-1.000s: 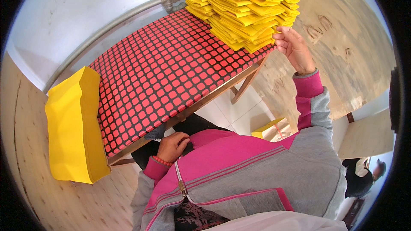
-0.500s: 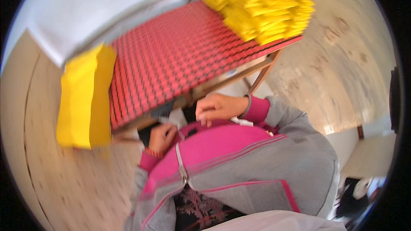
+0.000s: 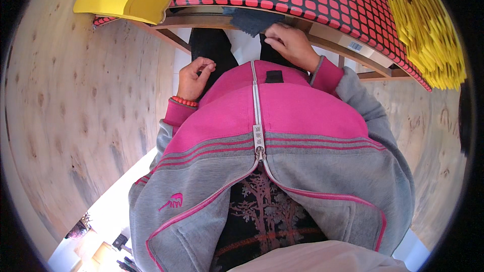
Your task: The person folds yellow paper sheets by hand on a patterned table. They smooth each fold, stack the finished sheets, and continue folding additional sheets from a nearby pile.
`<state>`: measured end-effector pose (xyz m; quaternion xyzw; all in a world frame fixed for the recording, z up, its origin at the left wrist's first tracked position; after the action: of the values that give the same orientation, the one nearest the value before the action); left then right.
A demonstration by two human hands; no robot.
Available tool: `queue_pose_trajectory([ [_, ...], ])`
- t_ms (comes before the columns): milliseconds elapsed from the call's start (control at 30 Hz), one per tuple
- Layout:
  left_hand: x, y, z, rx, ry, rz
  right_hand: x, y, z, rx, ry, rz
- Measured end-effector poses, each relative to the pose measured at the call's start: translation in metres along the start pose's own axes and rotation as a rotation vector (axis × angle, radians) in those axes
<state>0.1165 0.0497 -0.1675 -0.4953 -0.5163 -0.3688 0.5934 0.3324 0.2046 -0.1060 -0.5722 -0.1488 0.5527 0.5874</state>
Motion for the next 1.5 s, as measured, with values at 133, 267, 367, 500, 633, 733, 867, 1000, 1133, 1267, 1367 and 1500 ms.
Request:
queue_pose_trajectory([
  [133, -0.001, -0.006, 0.000, 0.014, 0.067, -0.017, 0.000, 0.030, 0.029, 0.041, -0.122, -0.301],
  [267, 0.004, -0.001, 0.005, -0.016, 0.184, 0.072, 0.057, 0.064, 0.039, -0.235, 0.343, -0.103],
  [367, -0.007, 0.002, 0.016, -0.029, 0.116, -0.044, 0.055, 0.056, 0.046, -0.144, 0.362, 0.150],
  [500, -0.027, -0.001, 0.018, -0.008, -0.017, -0.026, 0.023, 0.024, 0.064, 0.090, 0.139, 0.170],
  [633, -0.031, 0.000, 0.022, -0.024, -0.005, -0.057, 0.017, 0.006, 0.062, 0.160, 0.156, 0.363],
  [733, -0.034, 0.002, 0.025, -0.022, -0.019, -0.028, 0.024, 0.014, 0.052, -0.014, 0.290, 0.267],
  [867, -0.038, 0.001, 0.026, 0.001, -0.035, -0.111, 0.018, 0.023, 0.051, -0.151, 0.215, 0.075],
  [1000, -0.030, -0.003, 0.024, 0.007, 0.010, -0.091, 0.018, 0.017, 0.053, 0.052, 0.210, 0.140],
  [1133, -0.017, 0.001, 0.025, -0.015, 0.050, -0.054, 0.031, 0.024, 0.049, 0.132, 0.236, 0.277],
  [1267, -0.010, -0.001, 0.023, 0.009, 0.073, 0.086, 0.042, 0.054, 0.038, -0.181, 0.262, 0.297],
  [1367, -0.009, -0.014, 0.019, 0.018, 0.062, 0.078, 0.011, 0.042, 0.035, -0.187, -0.009, -0.318],
  [1500, 0.010, -0.051, 0.006, 0.044, 0.063, 0.200, -0.044, 0.009, 0.032, -0.168, -0.217, -0.416],
])
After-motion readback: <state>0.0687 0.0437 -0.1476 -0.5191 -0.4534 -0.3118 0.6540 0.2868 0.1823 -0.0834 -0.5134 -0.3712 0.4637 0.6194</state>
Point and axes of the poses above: each hand's wrist, its own z-axis towards the middle knuckle, its own y-axis out of the palm, x = y × z, the point moved 10 cm from there along z, towards the middle knuckle, and after that the axes turned 10 degrees about -z, right-handed, at the moved point
